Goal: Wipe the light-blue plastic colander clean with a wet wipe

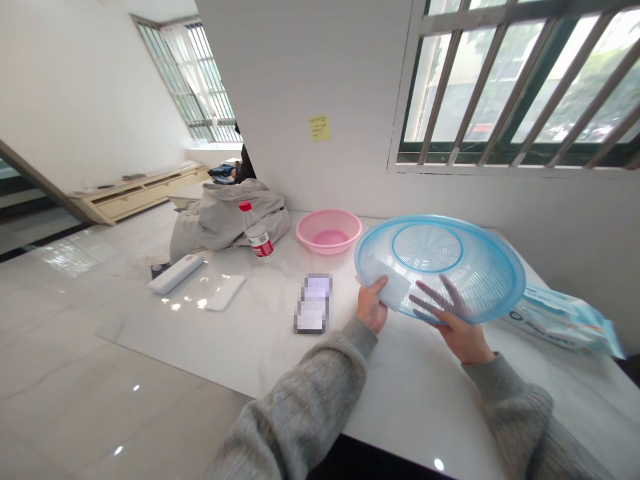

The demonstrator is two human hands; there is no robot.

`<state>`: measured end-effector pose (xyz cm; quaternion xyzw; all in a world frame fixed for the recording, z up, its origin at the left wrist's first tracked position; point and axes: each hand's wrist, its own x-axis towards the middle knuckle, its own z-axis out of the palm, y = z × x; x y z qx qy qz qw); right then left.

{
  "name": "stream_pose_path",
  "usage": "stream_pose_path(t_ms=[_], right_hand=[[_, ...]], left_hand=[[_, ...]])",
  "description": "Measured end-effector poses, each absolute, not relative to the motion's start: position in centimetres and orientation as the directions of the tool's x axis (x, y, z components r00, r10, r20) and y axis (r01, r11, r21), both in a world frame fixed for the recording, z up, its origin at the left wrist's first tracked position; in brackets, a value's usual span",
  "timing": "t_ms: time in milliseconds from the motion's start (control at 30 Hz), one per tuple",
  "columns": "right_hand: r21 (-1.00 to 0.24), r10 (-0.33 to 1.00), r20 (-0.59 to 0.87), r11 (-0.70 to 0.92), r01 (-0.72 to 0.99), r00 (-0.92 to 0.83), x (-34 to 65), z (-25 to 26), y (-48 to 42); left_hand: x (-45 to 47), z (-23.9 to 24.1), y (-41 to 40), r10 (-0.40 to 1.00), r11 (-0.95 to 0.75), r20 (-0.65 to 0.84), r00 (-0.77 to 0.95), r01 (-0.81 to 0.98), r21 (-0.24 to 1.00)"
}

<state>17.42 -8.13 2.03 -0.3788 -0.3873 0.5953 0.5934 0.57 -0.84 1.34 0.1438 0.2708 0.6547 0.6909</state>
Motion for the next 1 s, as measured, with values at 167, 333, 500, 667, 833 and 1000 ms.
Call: stream_pose_path(t_ms=[167,333,500,667,833,1000], right_hand=[[-0.915,1.0,0.01,0.004,-0.404,-0.013,17.4,2.3,-8.2],[-0.917,1.0,0.017,0.015,-0.399,-0.003,17.6,2.3,-8.0],[-0.92,1.0,0.025,0.025,-0.391,0.004,17.8,2.4,-8.0],[-0.925,0.999,0.01,0.027,-0.38,0.047,18.1,2.3,-7.8],[-0.956,0.987,-0.029,0.018,-0.294,0.155,18.5,2.0,-7.4],[-0.959,0.99,-0.024,0.015,-0.284,0.136,18.3,2.2,-7.5]], left_hand=[[0.6,1.8,-1.1,0.985,0.153,-0.149,0.084,-0.824,0.546],[0.6,2.0,-1.2,0.992,0.122,-0.054,0.111,-0.816,0.566],[0.5,2.1,-1.3,0.993,0.116,-0.05,0.107,-0.819,0.562],[0.5,2.3,-1.4,0.995,0.095,-0.045,0.086,-0.778,0.621],[0.7,1.7,-1.3,0.999,0.045,-0.038,0.026,-0.731,0.681],[0.8,1.4,-1.2,0.995,0.001,-0.076,-0.069,-0.73,0.683]])
